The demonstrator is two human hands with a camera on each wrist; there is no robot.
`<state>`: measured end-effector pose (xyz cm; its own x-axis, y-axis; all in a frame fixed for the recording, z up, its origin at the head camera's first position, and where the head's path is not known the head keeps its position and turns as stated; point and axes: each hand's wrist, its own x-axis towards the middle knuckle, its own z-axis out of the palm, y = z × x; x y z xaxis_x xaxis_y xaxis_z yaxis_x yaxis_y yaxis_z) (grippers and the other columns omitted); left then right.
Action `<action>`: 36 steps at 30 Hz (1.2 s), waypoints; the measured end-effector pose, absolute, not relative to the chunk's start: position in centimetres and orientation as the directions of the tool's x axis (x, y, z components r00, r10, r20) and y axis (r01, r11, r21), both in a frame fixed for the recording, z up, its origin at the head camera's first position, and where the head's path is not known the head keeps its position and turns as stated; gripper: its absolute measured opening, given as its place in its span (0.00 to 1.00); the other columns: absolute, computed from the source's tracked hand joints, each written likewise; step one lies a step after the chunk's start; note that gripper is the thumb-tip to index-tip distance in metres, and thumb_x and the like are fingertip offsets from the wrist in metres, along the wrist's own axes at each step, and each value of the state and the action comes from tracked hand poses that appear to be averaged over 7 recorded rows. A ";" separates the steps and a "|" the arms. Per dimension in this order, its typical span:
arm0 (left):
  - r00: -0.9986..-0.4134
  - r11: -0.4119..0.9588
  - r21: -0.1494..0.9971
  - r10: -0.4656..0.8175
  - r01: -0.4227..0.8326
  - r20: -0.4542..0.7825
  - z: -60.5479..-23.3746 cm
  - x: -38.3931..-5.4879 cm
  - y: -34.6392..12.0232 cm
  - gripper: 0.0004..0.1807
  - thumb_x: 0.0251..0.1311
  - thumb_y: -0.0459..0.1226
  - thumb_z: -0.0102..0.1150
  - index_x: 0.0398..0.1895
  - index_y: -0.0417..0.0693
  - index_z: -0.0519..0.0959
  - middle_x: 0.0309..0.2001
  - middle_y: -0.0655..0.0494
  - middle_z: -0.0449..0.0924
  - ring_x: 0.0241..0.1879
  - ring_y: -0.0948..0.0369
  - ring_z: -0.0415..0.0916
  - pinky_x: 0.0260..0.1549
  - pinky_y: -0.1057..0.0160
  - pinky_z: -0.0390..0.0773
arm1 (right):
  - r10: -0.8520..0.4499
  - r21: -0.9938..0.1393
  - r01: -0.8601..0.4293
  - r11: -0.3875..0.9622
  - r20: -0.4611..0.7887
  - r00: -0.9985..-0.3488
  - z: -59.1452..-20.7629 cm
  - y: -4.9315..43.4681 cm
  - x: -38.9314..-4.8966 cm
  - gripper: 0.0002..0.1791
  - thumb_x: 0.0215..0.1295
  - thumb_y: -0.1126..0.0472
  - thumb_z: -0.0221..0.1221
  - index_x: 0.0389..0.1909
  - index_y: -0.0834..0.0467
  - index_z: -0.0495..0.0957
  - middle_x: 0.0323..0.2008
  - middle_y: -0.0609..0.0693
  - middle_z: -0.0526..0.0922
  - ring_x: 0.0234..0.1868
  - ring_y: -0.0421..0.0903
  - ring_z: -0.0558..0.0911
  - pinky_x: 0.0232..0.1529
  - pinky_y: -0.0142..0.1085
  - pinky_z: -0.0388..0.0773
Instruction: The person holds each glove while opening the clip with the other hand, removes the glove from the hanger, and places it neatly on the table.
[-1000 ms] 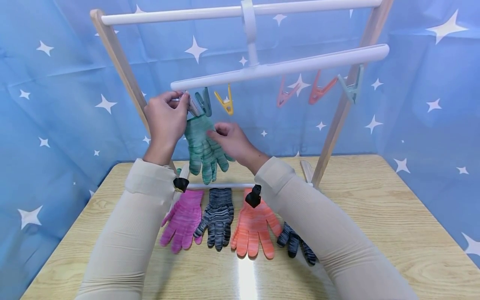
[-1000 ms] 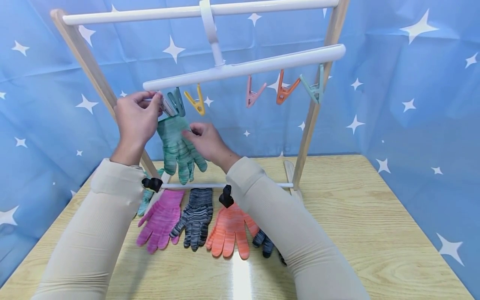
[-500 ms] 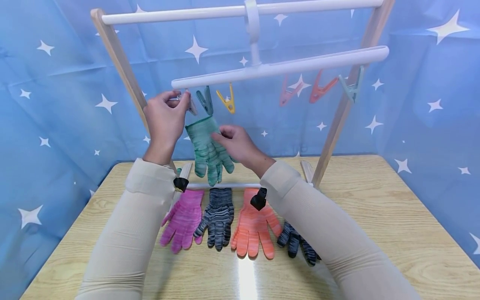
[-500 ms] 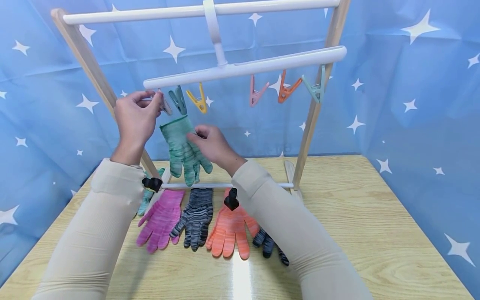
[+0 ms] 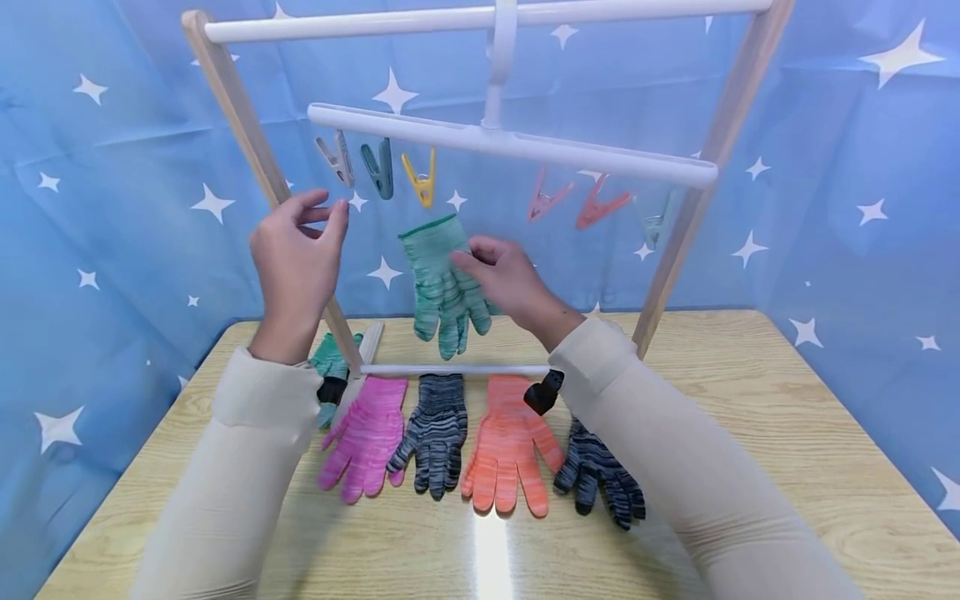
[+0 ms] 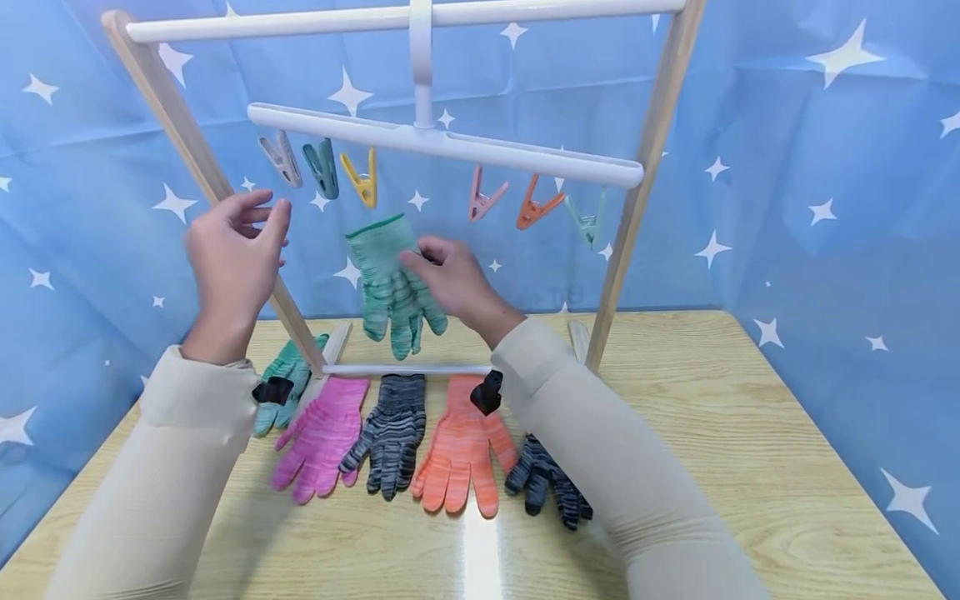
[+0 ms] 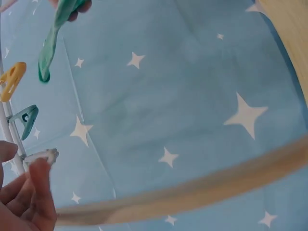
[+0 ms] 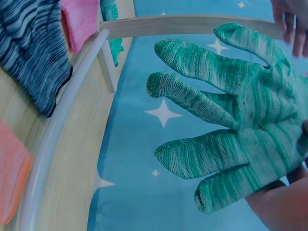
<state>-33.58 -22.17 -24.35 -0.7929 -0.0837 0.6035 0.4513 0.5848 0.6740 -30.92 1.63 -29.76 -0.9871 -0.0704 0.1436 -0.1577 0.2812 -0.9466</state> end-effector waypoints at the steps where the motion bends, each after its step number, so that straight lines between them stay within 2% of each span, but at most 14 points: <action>1: -0.776 0.594 0.660 -0.093 0.459 0.624 -24.5 -33.4 -22.4 0.24 0.67 0.53 0.58 0.57 0.49 0.83 0.46 0.52 0.88 0.34 0.61 0.82 0.30 0.77 0.73 | -0.067 -0.948 -0.163 0.274 0.150 -0.986 -29.9 1.8 -30.9 0.21 0.74 0.46 0.55 0.28 0.57 0.64 0.23 0.49 0.56 0.27 0.49 0.58 0.36 0.39 0.61; 4: -0.715 0.623 0.620 -0.136 0.476 0.686 -25.1 -32.9 -23.2 0.21 0.68 0.52 0.57 0.48 0.45 0.85 0.38 0.51 0.87 0.29 0.63 0.76 0.29 0.75 0.69 | -0.056 -0.952 -0.177 0.248 0.168 -0.984 -30.2 2.3 -30.7 0.23 0.74 0.47 0.55 0.25 0.57 0.60 0.23 0.49 0.51 0.24 0.49 0.54 0.34 0.39 0.60; 6: -0.680 0.635 0.606 -0.169 0.479 0.714 -25.5 -32.8 -23.8 0.21 0.68 0.52 0.58 0.43 0.41 0.83 0.32 0.52 0.83 0.28 0.64 0.72 0.31 0.73 0.67 | -0.045 -0.954 -0.174 0.245 0.169 -0.985 -30.3 2.4 -30.5 0.24 0.74 0.46 0.55 0.25 0.56 0.59 0.22 0.49 0.50 0.24 0.49 0.53 0.33 0.39 0.60; 9: -0.663 0.649 0.611 -0.212 0.454 0.718 -26.1 -32.9 -24.5 0.25 0.67 0.54 0.57 0.44 0.39 0.76 0.28 0.57 0.71 0.27 0.66 0.66 0.31 0.70 0.64 | -0.034 -0.955 -0.163 0.247 0.159 -0.987 -30.3 2.7 -30.2 0.24 0.74 0.46 0.55 0.25 0.56 0.59 0.23 0.50 0.51 0.24 0.49 0.53 0.33 0.39 0.59; 13: -0.725 0.664 0.646 -0.223 0.376 0.652 -27.0 -33.5 -25.4 0.31 0.65 0.59 0.55 0.62 0.50 0.67 0.28 0.59 0.64 0.25 0.62 0.63 0.29 0.65 0.63 | -0.013 -0.954 -0.134 0.269 0.136 -0.991 -30.2 3.2 -29.6 0.25 0.73 0.44 0.55 0.25 0.56 0.59 0.23 0.49 0.52 0.25 0.49 0.55 0.33 0.39 0.60; 16: -0.788 0.716 0.630 -0.187 0.300 0.587 -27.7 -34.0 -25.9 0.38 0.65 0.63 0.50 0.72 0.57 0.60 0.27 0.56 0.68 0.22 0.58 0.65 0.25 0.60 0.64 | -0.008 -0.953 -0.131 0.274 0.133 -0.991 -30.1 3.8 -29.0 0.25 0.72 0.44 0.56 0.25 0.56 0.59 0.23 0.49 0.52 0.24 0.48 0.54 0.33 0.39 0.59; 18: -0.819 0.765 0.587 -0.141 0.266 0.556 -28.3 -34.3 -26.1 0.39 0.66 0.65 0.47 0.74 0.55 0.62 0.26 0.52 0.73 0.21 0.55 0.68 0.21 0.59 0.64 | -0.008 -0.952 -0.128 0.278 0.131 -0.991 -30.2 4.3 -28.4 0.26 0.72 0.43 0.56 0.25 0.56 0.58 0.22 0.49 0.51 0.23 0.49 0.54 0.33 0.39 0.59; 20: -0.833 0.809 0.528 -0.089 0.260 0.546 -29.0 -34.5 -26.3 0.38 0.67 0.66 0.43 0.66 0.49 0.71 0.24 0.47 0.76 0.19 0.52 0.71 0.15 0.58 0.63 | -0.005 -0.955 -0.111 0.274 0.114 -0.993 -30.3 4.9 -27.7 0.28 0.72 0.44 0.56 0.26 0.59 0.56 0.24 0.52 0.50 0.24 0.53 0.53 0.34 0.41 0.60; 22: -0.840 0.833 0.486 -0.050 0.263 0.540 -29.5 -34.7 -26.4 0.37 0.68 0.65 0.42 0.54 0.43 0.79 0.23 0.43 0.79 0.19 0.49 0.73 0.12 0.58 0.63 | -0.002 -0.960 -0.071 0.271 0.073 -0.997 -30.4 5.5 -27.0 0.24 0.72 0.43 0.56 0.34 0.62 0.70 0.28 0.52 0.67 0.30 0.51 0.69 0.43 0.40 0.70; 25: -0.846 0.848 0.457 -0.020 0.268 0.532 -30.1 -34.8 -26.4 0.36 0.71 0.62 0.41 0.35 0.38 0.81 0.22 0.39 0.80 0.18 0.47 0.75 0.10 0.59 0.62 | 0.008 -0.965 -0.039 0.261 0.043 -0.999 -30.6 6.2 -25.9 0.26 0.73 0.43 0.55 0.39 0.66 0.70 0.32 0.55 0.67 0.38 0.53 0.69 0.47 0.43 0.69; 27: -0.853 0.853 0.450 -0.012 0.263 0.521 -30.3 -34.8 -26.5 0.36 0.73 0.60 0.40 0.33 0.37 0.81 0.23 0.38 0.81 0.18 0.46 0.75 0.10 0.59 0.61 | 0.011 -0.966 -0.037 0.255 0.041 -0.999 -30.7 6.6 -25.2 0.24 0.73 0.43 0.55 0.38 0.63 0.72 0.33 0.51 0.71 0.38 0.48 0.71 0.46 0.42 0.70; 29: -0.857 0.855 0.447 -0.006 0.264 0.516 -30.4 -34.9 -26.5 0.35 0.75 0.57 0.39 0.33 0.35 0.82 0.23 0.37 0.81 0.18 0.46 0.75 0.09 0.59 0.60 | 0.012 -0.965 -0.060 0.255 0.065 -0.998 -30.9 7.1 -24.4 0.26 0.72 0.43 0.56 0.28 0.60 0.62 0.24 0.50 0.55 0.27 0.50 0.58 0.36 0.43 0.62; 32: -0.853 0.851 0.446 0.005 0.278 0.521 -30.5 -34.9 -26.5 0.33 0.76 0.54 0.40 0.34 0.33 0.82 0.23 0.36 0.80 0.18 0.46 0.75 0.09 0.60 0.60 | 0.009 -0.957 -0.066 0.282 0.071 -0.997 -31.0 7.9 -23.0 0.23 0.72 0.42 0.55 0.30 0.57 0.66 0.23 0.48 0.57 0.23 0.48 0.57 0.34 0.41 0.63; 36: -0.838 0.844 0.443 0.015 0.303 0.545 -30.5 -34.9 -26.4 0.33 0.76 0.52 0.41 0.33 0.32 0.82 0.22 0.36 0.80 0.19 0.45 0.76 0.11 0.60 0.61 | 0.027 -0.940 -0.030 0.341 0.042 -0.999 -31.0 9.2 -20.8 0.24 0.72 0.40 0.54 0.32 0.58 0.67 0.23 0.49 0.57 0.23 0.49 0.57 0.34 0.41 0.63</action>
<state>-34.86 -26.36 -30.51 -0.8383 0.0148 0.5451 0.3027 0.8440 0.4427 -20.82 9.15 -30.95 -0.9987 0.0275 0.0419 -0.0300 0.3410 -0.9396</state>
